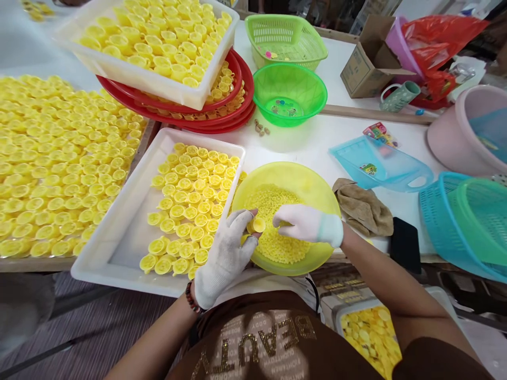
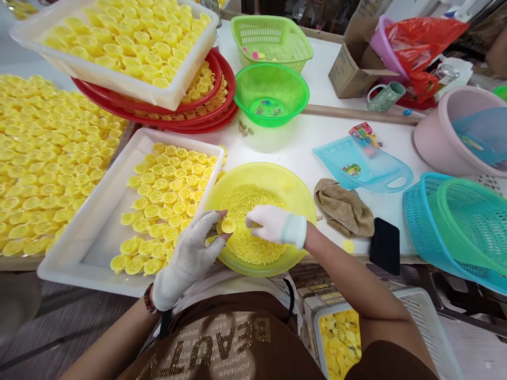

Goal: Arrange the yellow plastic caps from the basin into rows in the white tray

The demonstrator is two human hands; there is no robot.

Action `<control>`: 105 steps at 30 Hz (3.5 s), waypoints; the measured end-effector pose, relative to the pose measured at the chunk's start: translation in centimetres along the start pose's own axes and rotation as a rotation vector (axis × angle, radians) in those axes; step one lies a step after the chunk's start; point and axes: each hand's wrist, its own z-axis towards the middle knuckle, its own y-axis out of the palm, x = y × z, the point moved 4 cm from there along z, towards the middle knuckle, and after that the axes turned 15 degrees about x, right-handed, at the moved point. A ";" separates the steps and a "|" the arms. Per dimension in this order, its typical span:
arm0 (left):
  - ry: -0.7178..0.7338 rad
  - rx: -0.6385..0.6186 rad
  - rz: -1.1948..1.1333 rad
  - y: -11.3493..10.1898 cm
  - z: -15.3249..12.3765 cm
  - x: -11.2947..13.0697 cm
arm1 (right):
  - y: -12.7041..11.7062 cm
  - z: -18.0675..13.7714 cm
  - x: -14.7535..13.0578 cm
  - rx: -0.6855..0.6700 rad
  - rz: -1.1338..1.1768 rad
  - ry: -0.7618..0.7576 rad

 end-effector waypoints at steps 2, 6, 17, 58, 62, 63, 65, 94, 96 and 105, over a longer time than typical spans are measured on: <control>-0.003 -0.012 0.001 0.3 -0.1 -0.1 | -1.1 -0.2 -1.1 0.121 0.052 -0.077; -0.063 -0.054 -0.047 1.0 0.1 0.1 | -1.7 -0.1 -3.1 0.226 0.067 -0.185; -0.323 -0.042 -0.328 1.7 -0.4 -0.6 | -3.1 -1.4 -1.3 0.280 0.002 -0.058; 0.130 0.095 0.063 1.7 0.4 3.2 | -1.0 -3.8 0.5 0.326 -0.039 0.103; 0.178 0.071 0.103 1.6 0.4 2.7 | 1.9 -4.1 1.4 -0.033 -0.153 0.144; 0.187 0.069 0.102 1.7 0.3 2.6 | 2.0 -4.1 1.2 -0.050 -0.134 0.126; 0.198 0.063 0.105 2.0 0.1 2.3 | 1.5 -4.0 0.6 0.019 -0.077 0.076; 0.169 -0.008 0.199 2.9 0.4 2.9 | -1.8 -2.4 -2.9 0.588 0.186 -0.070; 0.172 -0.020 0.213 2.6 0.5 3.0 | -2.1 -2.7 -2.4 0.609 0.170 -0.026; 0.268 -0.265 0.424 3.4 1.0 2.9 | 0.6 -4.2 2.5 0.288 -0.209 0.096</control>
